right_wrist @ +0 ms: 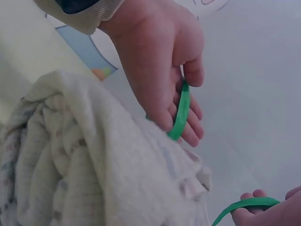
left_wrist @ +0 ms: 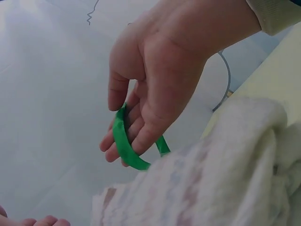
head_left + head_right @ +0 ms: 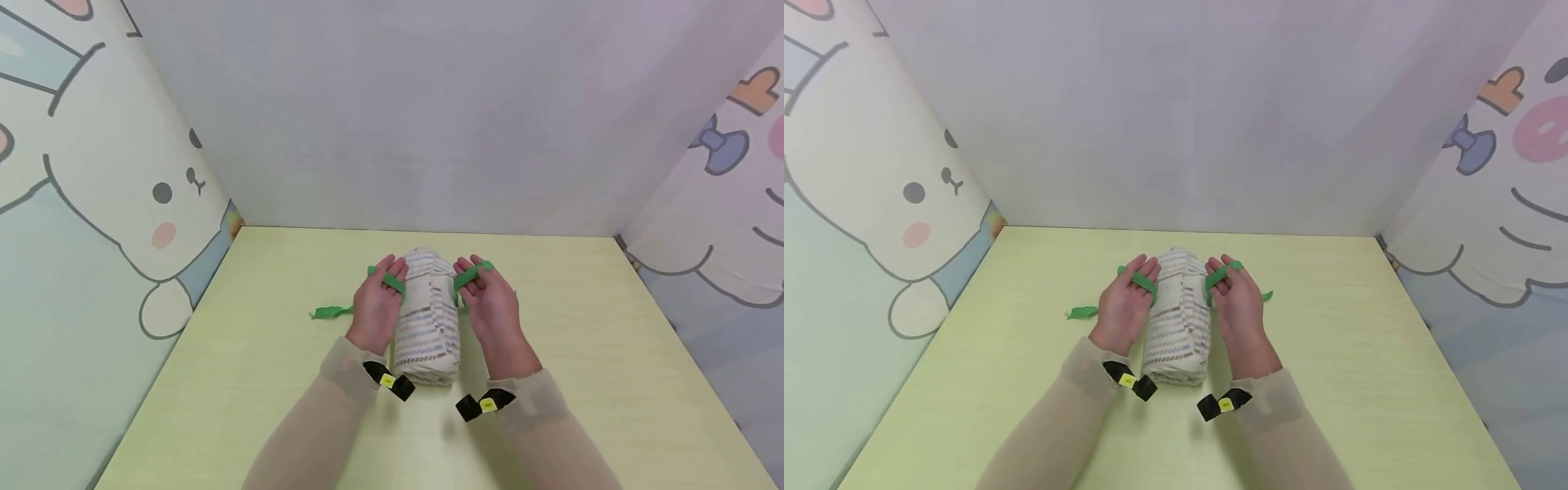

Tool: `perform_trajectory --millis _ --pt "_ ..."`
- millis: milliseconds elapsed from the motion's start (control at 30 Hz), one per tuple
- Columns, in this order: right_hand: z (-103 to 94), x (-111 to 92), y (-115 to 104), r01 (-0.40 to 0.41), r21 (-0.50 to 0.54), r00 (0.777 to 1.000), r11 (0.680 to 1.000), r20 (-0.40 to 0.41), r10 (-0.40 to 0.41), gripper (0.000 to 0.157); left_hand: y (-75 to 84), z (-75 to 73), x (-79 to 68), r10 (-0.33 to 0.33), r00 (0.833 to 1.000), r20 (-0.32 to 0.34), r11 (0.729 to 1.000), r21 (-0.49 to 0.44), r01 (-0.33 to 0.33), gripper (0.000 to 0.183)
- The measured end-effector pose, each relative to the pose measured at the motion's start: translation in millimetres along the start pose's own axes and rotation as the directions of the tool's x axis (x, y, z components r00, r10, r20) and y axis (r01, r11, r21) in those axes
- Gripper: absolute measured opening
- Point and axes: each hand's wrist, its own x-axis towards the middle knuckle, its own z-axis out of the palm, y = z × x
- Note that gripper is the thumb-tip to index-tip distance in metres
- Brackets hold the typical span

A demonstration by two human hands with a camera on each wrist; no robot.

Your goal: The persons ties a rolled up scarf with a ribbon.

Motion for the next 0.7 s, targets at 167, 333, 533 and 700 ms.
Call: perform_trajectory --millis 167,333,533,700 --pt "4.6 -3 7 0.018 0.000 0.999 1.000 0.046 -0.018 0.050 -4.0 2.7 0.7 -0.002 1.000 0.016 1.000 0.007 0.002 0.051" --pt "6.0 -6 12 0.067 -0.051 0.996 0.996 0.063 -0.064 0.050 -6.9 7.0 -0.6 0.000 0.999 0.032 0.999 0.053 -0.002 0.050" --pt "4.7 -7 20 0.152 -0.194 0.988 0.969 0.062 -0.143 0.041 -11.7 11.7 -1.5 0.020 0.998 0.067 0.988 0.152 -0.030 0.048" --pt "3.3 -5 26 0.229 -0.315 0.973 0.921 0.107 -0.205 0.038 -16.5 20.0 -2.1 0.035 0.997 0.063 0.973 0.224 -0.048 0.046"
